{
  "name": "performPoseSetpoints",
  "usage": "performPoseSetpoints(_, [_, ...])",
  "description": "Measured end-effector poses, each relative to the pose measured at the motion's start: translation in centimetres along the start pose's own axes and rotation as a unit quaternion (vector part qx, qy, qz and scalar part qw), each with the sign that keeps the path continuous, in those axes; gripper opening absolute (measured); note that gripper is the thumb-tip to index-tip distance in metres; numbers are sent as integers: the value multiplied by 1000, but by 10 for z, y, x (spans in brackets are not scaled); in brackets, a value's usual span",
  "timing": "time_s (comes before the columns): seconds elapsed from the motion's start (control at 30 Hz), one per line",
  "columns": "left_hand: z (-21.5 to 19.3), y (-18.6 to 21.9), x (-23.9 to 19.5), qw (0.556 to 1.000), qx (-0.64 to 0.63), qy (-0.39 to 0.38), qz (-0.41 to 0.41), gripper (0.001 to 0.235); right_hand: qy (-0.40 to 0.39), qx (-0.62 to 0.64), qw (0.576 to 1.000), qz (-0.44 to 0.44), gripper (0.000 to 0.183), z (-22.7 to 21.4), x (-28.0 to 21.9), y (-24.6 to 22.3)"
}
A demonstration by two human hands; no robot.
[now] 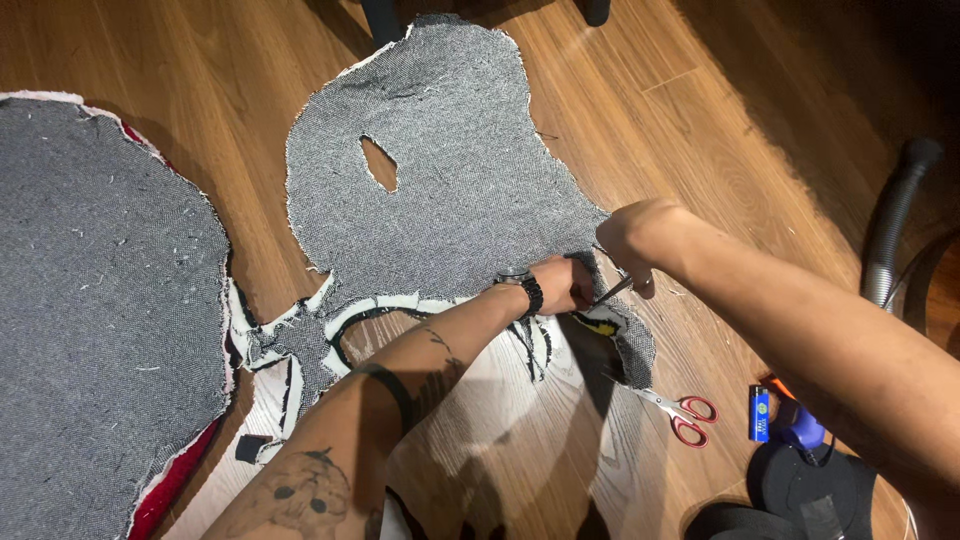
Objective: The person is repairing a piece of grey fabric with a yellow and black pattern. They use a hot glue gun to apply adhesive to the edges and press the fabric together, then use scissors to trim excess material.
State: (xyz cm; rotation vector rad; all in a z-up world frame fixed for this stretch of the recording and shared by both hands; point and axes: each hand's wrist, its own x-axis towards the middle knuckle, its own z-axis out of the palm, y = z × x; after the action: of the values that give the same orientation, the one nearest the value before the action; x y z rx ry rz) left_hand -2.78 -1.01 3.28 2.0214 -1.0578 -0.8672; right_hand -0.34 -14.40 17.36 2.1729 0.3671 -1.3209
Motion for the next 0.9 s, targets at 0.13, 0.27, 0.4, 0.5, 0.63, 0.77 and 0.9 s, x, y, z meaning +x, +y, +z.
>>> performPoseSetpoints(0.13, [10,-6,5,1000,18,24,7,11,-5,-30,1000,7,58,7,19,-7])
performPoseSetpoints(0.27, [11,-9,4,999,15,24,27,14,-16,-62,998,-13,50,11,27,-9])
performPoseSetpoints(0.4, [2,-1,1,999,23,15,33,14,-56,-125,989,-55,40,0,10,-10])
performPoseSetpoints(0.5, [8,-19,9,1000,23,-8,18,14,5,-44,998,-38,38,9,2,-2])
performPoseSetpoints(0.63, [6,-14,7,997,72,-15,23,15,18,4,1000,-2,51,8,-14,-2])
performPoseSetpoints(0.77, [20,-31,19,999,39,-11,29,17,19,-15,1000,-16,62,6,-9,-7])
performPoseSetpoints(0.9, [20,-33,16,997,61,4,36,15,-2,-44,999,-30,54,9,7,-8])
